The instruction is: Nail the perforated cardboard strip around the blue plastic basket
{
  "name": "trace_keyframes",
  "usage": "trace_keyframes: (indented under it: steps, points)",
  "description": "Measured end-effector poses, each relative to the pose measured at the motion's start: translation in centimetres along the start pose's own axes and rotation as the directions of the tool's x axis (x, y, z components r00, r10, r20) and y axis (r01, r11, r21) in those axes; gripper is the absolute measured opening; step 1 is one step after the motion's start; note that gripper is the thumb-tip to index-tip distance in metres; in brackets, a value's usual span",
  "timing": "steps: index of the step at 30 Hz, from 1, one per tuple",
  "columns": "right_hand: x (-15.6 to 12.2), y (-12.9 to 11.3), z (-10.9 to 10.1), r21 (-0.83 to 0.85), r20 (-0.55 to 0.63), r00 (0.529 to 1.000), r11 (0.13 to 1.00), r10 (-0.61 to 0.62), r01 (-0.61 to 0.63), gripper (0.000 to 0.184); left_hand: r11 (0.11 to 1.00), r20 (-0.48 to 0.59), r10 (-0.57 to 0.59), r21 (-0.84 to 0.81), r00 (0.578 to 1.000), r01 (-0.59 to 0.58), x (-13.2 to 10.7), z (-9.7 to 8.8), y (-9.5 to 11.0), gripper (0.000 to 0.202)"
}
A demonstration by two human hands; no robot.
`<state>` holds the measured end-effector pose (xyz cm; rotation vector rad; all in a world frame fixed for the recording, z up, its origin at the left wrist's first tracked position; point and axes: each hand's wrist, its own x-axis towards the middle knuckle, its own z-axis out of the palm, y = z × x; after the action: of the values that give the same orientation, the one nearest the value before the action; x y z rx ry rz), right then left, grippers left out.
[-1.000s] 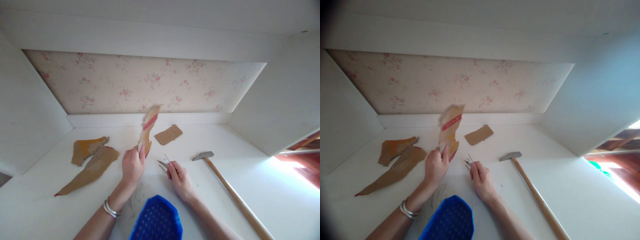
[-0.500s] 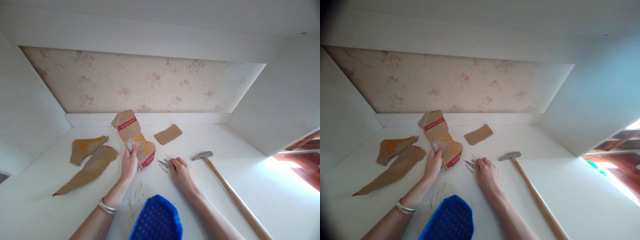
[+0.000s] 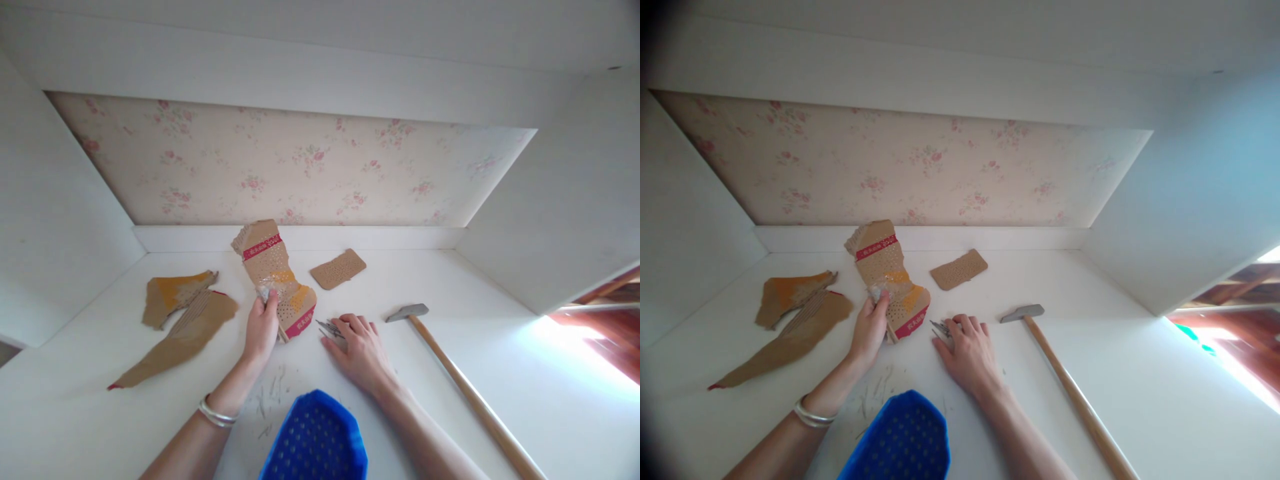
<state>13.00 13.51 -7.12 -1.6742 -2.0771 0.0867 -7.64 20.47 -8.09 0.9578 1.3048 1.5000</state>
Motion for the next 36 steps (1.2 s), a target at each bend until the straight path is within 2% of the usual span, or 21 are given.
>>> trace_keyframes:
  steps: [2,10,16,22,27,36]
  points:
    - [0.0,0.1,0.1,0.027,0.007,0.999,0.999,-0.032,0.032,0.024,0.999,0.012,-0.017,0.033,1.0,0.016,0.0,0.0,0.0,0.041]
    - [0.1,0.8,0.8,0.075,-0.014,0.999,0.997,-0.036,0.036,0.025,0.996,0.018,-0.042,0.084,0.999,0.041,-0.2,0.1,0.3,0.05]
    - [0.2,0.9,0.8,0.083,-0.033,0.999,0.996,-0.008,0.011,0.024,0.999,0.053,-0.039,0.011,0.998,0.038,-0.5,0.3,0.8,0.052]
    - [0.2,1.3,1.1,0.083,-0.07,0.997,0.996,0.044,-0.039,0.024,1.0,0.002,0.006,-0.031,1.0,-0.006,-0.1,0.1,0.4,0.047]
    - [0.2,1.6,1.5,0.096,-0.08,0.995,0.994,0.052,-0.044,0.023,0.992,0.006,0.045,-0.122,0.999,-0.044,0.3,-0.1,0.3,0.037]
    - [0.2,1.4,1.2,0.11,-0.072,0.996,0.993,0.047,-0.039,0.022,0.979,0.0,-0.021,-0.205,1.0,0.021,0.3,-0.1,0.7,0.041]
